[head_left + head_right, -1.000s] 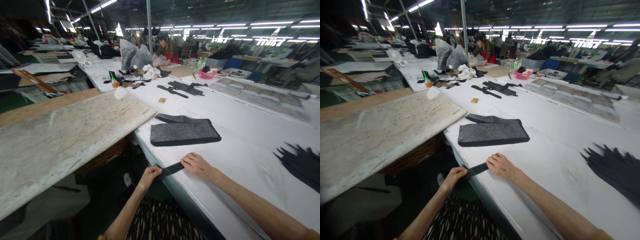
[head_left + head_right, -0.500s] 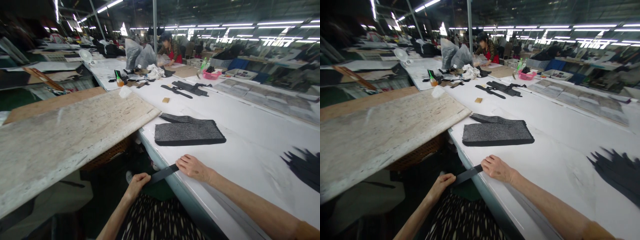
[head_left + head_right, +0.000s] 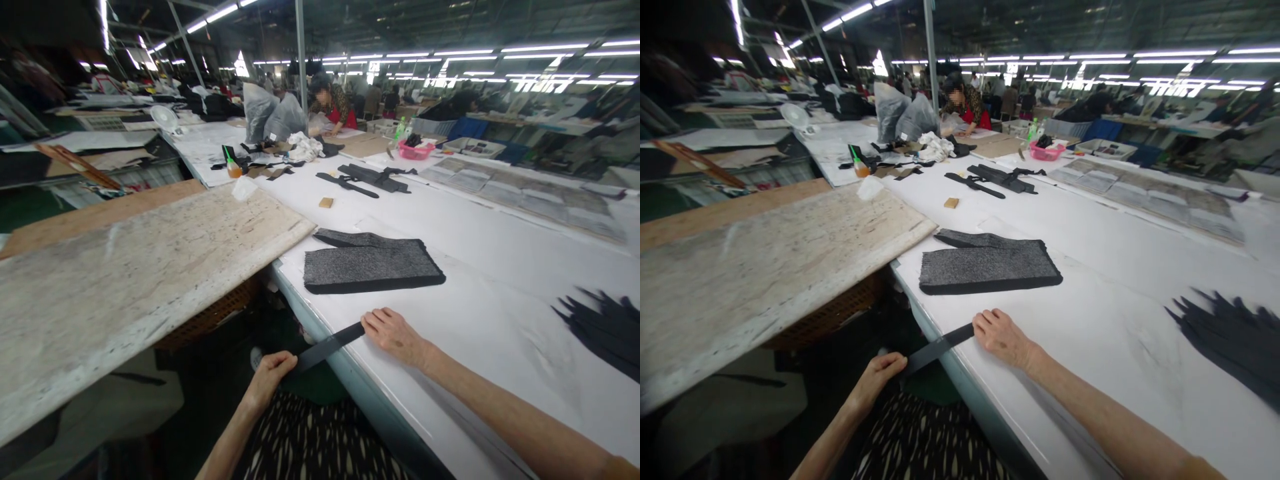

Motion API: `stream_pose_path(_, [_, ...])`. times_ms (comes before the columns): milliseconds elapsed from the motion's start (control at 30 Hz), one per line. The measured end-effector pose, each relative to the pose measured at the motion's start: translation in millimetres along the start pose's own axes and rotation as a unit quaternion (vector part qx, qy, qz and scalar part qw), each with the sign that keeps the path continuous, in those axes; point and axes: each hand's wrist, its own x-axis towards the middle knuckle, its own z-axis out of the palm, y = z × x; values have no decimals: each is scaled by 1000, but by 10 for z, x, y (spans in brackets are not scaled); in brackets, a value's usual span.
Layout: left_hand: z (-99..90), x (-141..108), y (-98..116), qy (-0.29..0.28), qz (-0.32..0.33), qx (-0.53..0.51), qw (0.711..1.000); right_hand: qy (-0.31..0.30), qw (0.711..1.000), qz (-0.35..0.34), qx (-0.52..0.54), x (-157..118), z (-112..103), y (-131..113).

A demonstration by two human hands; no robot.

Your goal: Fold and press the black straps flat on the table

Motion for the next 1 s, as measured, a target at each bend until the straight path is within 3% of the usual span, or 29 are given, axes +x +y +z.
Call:
stream_pose_path(333, [-24, -161, -97, 16, -14, -10, 1000, -7, 997, 65, -34, 14, 1, -32])
stream_pose_path(500, [-20, -254, -47, 11, -10, -2, 1000, -24, 993, 113, 21, -3, 30, -8])
stream_pose_path(600, [47, -265, 106, 2, 11, 8, 1000, -41, 967, 216, 131, -27, 9, 101])
stream_pose_path(733, [178, -233, 356, -17, 47, 63, 997, -1, 914, 357, 193, 32, -156, 219])
stream_pose_path(833, [304, -191, 526, -24, 83, 93, 992, -2, 908, 316, 276, 207, -366, 123])
stream_pose_path(933, [434, -138, 650, -38, 120, 123, 984, -75, 906, 181, 376, 424, -504, -85])
stream_pose_path(1000, [504, -100, 697, -49, 139, 133, 980, -124, 901, 135, 394, 518, -504, -194])
